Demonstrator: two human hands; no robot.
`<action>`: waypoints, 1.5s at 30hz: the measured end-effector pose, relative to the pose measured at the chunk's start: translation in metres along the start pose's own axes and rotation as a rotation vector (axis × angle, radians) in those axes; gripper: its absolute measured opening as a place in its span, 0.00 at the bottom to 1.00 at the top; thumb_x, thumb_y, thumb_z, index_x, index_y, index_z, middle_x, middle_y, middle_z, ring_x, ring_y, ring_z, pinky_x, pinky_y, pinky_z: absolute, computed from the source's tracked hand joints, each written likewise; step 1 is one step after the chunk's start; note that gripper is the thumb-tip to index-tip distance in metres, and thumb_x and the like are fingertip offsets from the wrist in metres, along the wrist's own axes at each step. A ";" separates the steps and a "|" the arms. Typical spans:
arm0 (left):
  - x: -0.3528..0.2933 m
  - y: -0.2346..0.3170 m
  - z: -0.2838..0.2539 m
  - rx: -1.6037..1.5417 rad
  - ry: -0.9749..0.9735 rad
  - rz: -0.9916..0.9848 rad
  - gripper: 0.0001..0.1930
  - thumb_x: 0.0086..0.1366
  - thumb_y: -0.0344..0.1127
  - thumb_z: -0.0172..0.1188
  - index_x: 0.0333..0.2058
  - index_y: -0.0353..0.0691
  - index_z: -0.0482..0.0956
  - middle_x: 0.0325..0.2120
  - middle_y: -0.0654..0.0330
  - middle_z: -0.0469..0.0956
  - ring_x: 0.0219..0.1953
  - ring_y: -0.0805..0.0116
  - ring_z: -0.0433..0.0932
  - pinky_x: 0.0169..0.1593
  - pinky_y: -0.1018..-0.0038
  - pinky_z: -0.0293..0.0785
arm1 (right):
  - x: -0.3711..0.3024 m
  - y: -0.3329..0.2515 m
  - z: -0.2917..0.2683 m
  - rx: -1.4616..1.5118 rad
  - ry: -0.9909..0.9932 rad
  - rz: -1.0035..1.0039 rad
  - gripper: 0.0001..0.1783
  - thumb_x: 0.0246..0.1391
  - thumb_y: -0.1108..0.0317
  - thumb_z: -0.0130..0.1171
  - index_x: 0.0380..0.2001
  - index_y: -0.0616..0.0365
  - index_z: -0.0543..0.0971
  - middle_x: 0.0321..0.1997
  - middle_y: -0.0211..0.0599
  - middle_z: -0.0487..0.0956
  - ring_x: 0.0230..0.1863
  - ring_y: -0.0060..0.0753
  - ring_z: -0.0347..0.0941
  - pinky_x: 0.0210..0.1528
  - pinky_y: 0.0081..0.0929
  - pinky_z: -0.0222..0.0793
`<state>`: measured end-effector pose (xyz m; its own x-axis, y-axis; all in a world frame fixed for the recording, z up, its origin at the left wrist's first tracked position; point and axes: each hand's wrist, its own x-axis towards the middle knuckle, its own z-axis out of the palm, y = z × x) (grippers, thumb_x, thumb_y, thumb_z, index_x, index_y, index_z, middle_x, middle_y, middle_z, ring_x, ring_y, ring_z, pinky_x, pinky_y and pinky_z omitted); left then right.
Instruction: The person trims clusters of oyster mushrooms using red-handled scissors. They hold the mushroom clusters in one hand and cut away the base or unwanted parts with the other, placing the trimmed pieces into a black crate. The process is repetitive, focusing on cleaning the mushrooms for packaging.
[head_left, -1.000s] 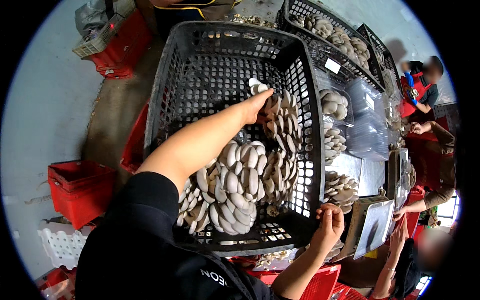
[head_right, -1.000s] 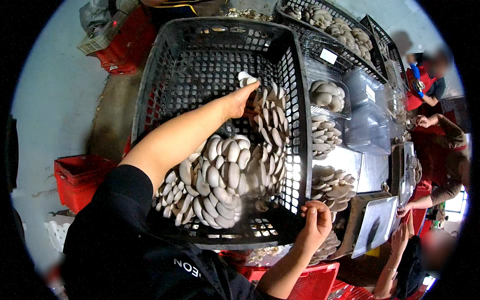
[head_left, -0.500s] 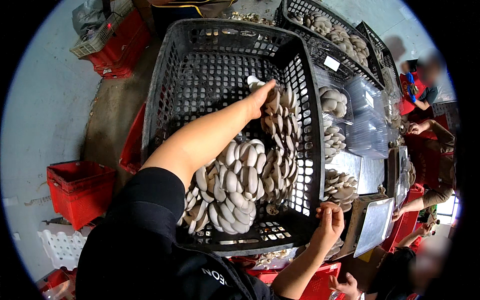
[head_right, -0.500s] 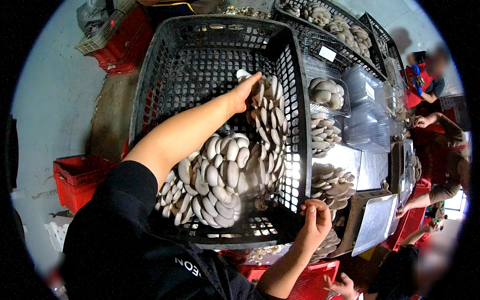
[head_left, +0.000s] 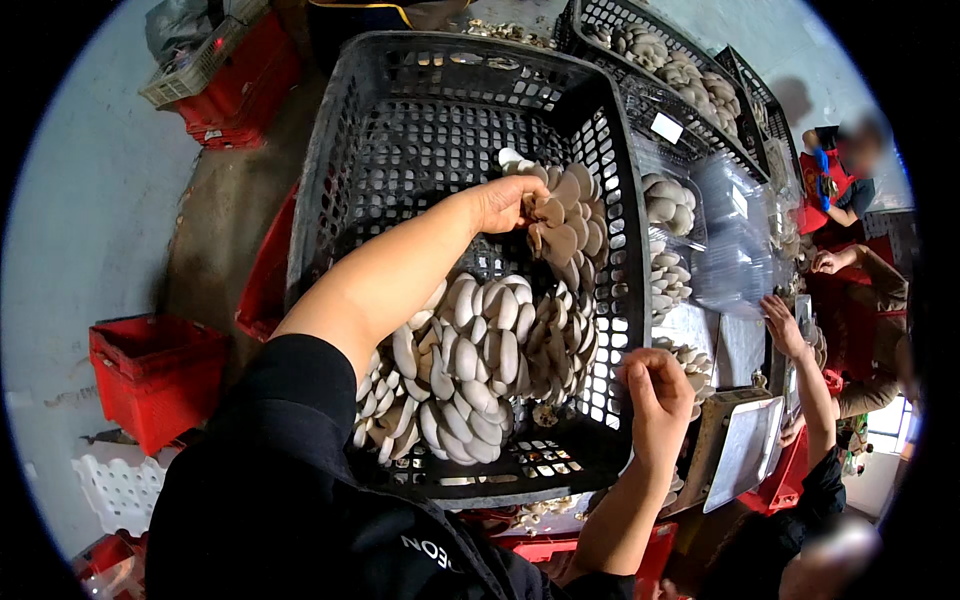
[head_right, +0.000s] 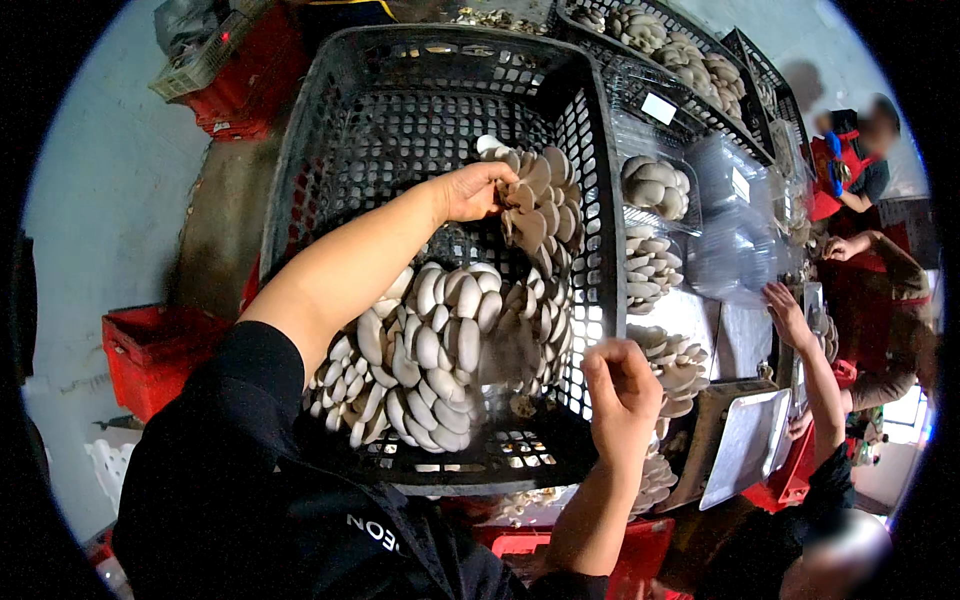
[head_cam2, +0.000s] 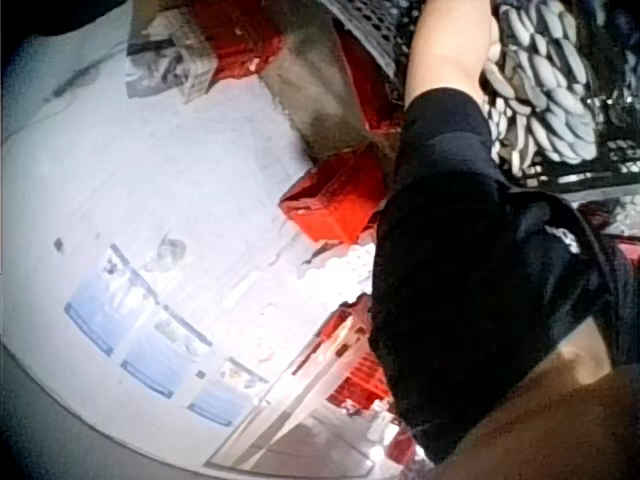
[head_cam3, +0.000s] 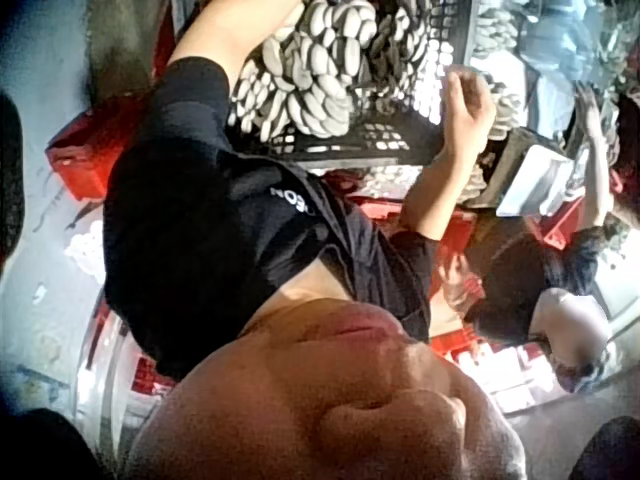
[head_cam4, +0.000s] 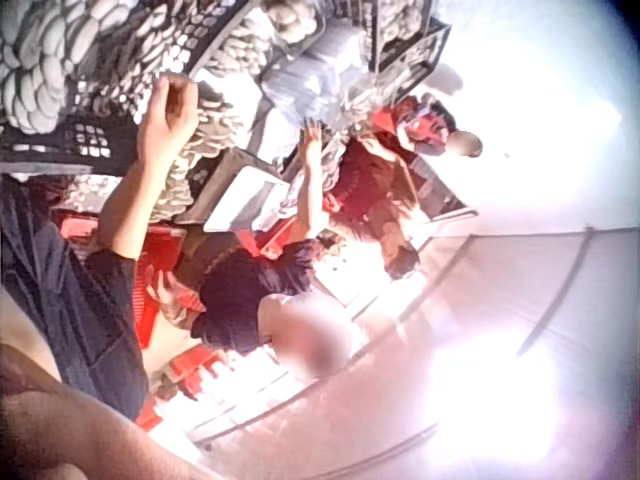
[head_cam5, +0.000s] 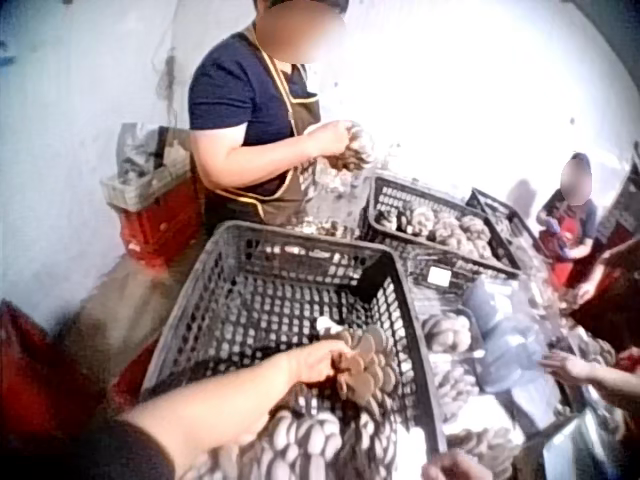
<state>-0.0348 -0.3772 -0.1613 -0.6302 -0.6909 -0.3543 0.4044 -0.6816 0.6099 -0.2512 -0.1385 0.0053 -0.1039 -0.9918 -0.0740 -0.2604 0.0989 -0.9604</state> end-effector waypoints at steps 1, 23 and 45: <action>0.003 -0.002 -0.007 0.013 -0.025 0.005 0.14 0.58 0.37 0.57 0.42 0.40 0.76 0.38 0.59 0.79 0.42 0.66 0.77 0.52 0.67 0.70 | 0.006 -0.005 0.006 -0.004 -0.038 -0.003 0.03 0.56 0.75 0.57 0.31 0.64 0.75 0.28 0.25 0.74 0.30 0.14 0.66 0.34 0.13 0.62; -0.020 -0.015 0.063 -0.215 0.361 0.059 0.31 0.69 0.60 0.32 0.54 0.44 0.72 0.50 0.56 0.74 0.51 0.64 0.73 0.53 0.64 0.69 | 0.151 0.029 0.086 -0.683 -0.042 -0.099 0.40 0.46 0.59 0.62 0.59 0.70 0.63 0.55 0.61 0.72 0.57 0.49 0.70 0.57 0.33 0.65; -0.011 -0.020 0.023 -0.519 -0.113 0.333 0.30 0.69 0.59 0.37 0.51 0.40 0.72 0.45 0.52 0.76 0.47 0.57 0.76 0.54 0.60 0.71 | 0.125 -0.012 0.148 -0.697 0.072 -0.227 0.31 0.42 0.65 0.60 0.52 0.68 0.71 0.44 0.57 0.79 0.45 0.52 0.77 0.52 0.38 0.69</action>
<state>-0.0515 -0.3505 -0.1536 -0.4697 -0.8760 -0.1099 0.8424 -0.4819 0.2410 -0.1192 -0.2755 -0.0322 -0.0311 -0.9887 0.1469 -0.8304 -0.0562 -0.5544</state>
